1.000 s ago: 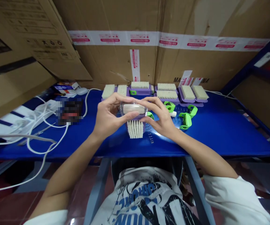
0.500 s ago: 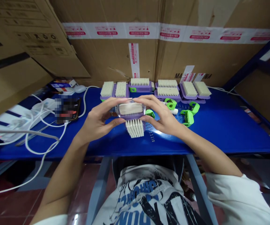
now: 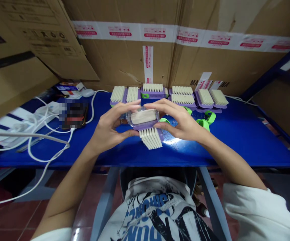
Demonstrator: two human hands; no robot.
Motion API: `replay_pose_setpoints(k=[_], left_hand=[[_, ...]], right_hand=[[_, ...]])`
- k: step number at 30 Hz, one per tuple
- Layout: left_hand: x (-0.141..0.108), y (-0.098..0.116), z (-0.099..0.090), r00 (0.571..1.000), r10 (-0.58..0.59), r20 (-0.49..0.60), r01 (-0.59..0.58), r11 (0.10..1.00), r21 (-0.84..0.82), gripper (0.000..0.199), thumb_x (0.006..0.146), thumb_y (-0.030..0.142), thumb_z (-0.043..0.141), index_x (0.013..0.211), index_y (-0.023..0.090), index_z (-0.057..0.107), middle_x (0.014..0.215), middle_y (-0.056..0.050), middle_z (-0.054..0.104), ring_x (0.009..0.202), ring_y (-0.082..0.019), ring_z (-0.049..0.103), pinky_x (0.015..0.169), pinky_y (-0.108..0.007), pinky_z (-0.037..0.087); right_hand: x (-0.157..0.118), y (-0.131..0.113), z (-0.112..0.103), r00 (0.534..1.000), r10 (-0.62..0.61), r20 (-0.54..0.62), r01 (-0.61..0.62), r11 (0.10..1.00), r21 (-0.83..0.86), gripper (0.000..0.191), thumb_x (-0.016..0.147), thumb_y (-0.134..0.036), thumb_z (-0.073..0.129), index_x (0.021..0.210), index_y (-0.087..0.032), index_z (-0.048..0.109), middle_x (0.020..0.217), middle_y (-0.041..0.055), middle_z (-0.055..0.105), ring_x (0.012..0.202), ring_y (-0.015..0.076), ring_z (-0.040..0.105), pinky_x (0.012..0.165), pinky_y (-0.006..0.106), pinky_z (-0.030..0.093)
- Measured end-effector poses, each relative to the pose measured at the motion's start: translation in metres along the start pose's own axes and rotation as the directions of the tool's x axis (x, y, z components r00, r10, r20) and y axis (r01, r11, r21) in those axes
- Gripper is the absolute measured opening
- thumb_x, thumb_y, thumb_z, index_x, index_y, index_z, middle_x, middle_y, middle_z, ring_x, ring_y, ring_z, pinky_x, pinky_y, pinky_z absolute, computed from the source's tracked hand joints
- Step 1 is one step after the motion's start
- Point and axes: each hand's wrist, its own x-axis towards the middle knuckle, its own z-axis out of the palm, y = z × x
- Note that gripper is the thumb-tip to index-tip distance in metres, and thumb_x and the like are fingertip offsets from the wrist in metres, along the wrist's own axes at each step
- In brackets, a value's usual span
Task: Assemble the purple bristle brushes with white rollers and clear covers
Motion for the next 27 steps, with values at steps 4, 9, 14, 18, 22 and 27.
replay_pose_setpoints(k=[4,9,14,18,22,27], left_hand=[[0.002,0.009,-0.002,1.000,0.000,-0.019,0.001,0.998,0.070,0.072,0.091,0.038,0.104,0.157,0.040,0.074,0.156,-0.011,0.076,0.149,-0.032,0.074,0.098,-0.037,0.077],[0.003,0.015,-0.008,1.000,0.010,-0.015,-0.008,0.992,0.127,0.073,0.092,0.043,0.103,0.159,0.043,0.075,0.147,-0.008,0.079,0.131,-0.027,0.081,0.095,-0.034,0.077],[0.005,0.024,-0.012,1.000,-0.001,0.011,-0.001,0.990,0.143,0.078,0.093,0.042,0.102,0.164,0.045,0.071,0.147,-0.007,0.081,0.129,-0.027,0.081,0.097,-0.034,0.075],[0.005,0.033,-0.016,0.999,-0.006,0.042,-0.003,0.980,0.200,0.075,0.096,0.041,0.100,0.165,0.045,0.070,0.146,-0.006,0.081,0.123,-0.025,0.082,0.092,-0.029,0.073],[-0.003,0.025,-0.009,0.998,-0.028,0.052,0.020,0.989,0.147,0.087,0.098,0.043,0.097,0.176,0.045,0.057,0.153,-0.009,0.077,0.133,-0.029,0.080,0.104,-0.039,0.075],[-0.024,0.003,0.023,0.983,-0.183,0.017,0.184,0.976,-0.117,0.123,0.087,0.055,0.105,0.186,0.043,0.033,0.165,-0.014,0.071,0.142,-0.037,0.079,0.114,-0.053,0.073]], right_hand=[[0.004,-0.003,-0.004,0.999,0.003,-0.032,-0.004,0.999,-0.037,0.046,0.116,-0.032,0.074,0.161,-0.024,0.070,0.138,0.0123,0.078,0.128,0.0245,0.076,0.110,0.045,0.066],[0.005,-0.005,-0.001,0.999,0.007,-0.049,-0.009,0.999,-0.050,0.045,0.116,-0.028,0.073,0.161,-0.027,0.071,0.138,0.0108,0.079,0.127,0.0241,0.077,0.109,0.045,0.067],[0.008,-0.008,0.002,0.999,-0.022,-0.050,0.019,0.997,-0.069,0.046,0.117,-0.025,0.069,0.164,-0.027,0.069,0.138,0.0112,0.076,0.127,0.0234,0.076,0.109,0.044,0.066],[0.009,-0.017,0.003,1.000,0.027,0.007,-0.027,0.995,-0.092,0.043,0.120,-0.029,0.063,0.162,-0.024,0.068,0.135,0.0128,0.073,0.128,0.0249,0.073,0.111,0.046,0.065],[0.012,-0.026,0.003,0.996,0.083,0.045,-0.077,0.989,-0.126,0.041,0.117,-0.036,0.069,0.156,-0.023,0.067,0.138,0.0139,0.075,0.127,0.0274,0.074,0.109,0.048,0.066],[0.015,-0.028,0.002,0.996,0.090,0.009,-0.088,0.988,-0.129,0.038,0.116,-0.042,0.075,0.145,-0.019,0.072,0.132,0.0121,0.082,0.116,0.0244,0.079,0.101,0.039,0.066]])
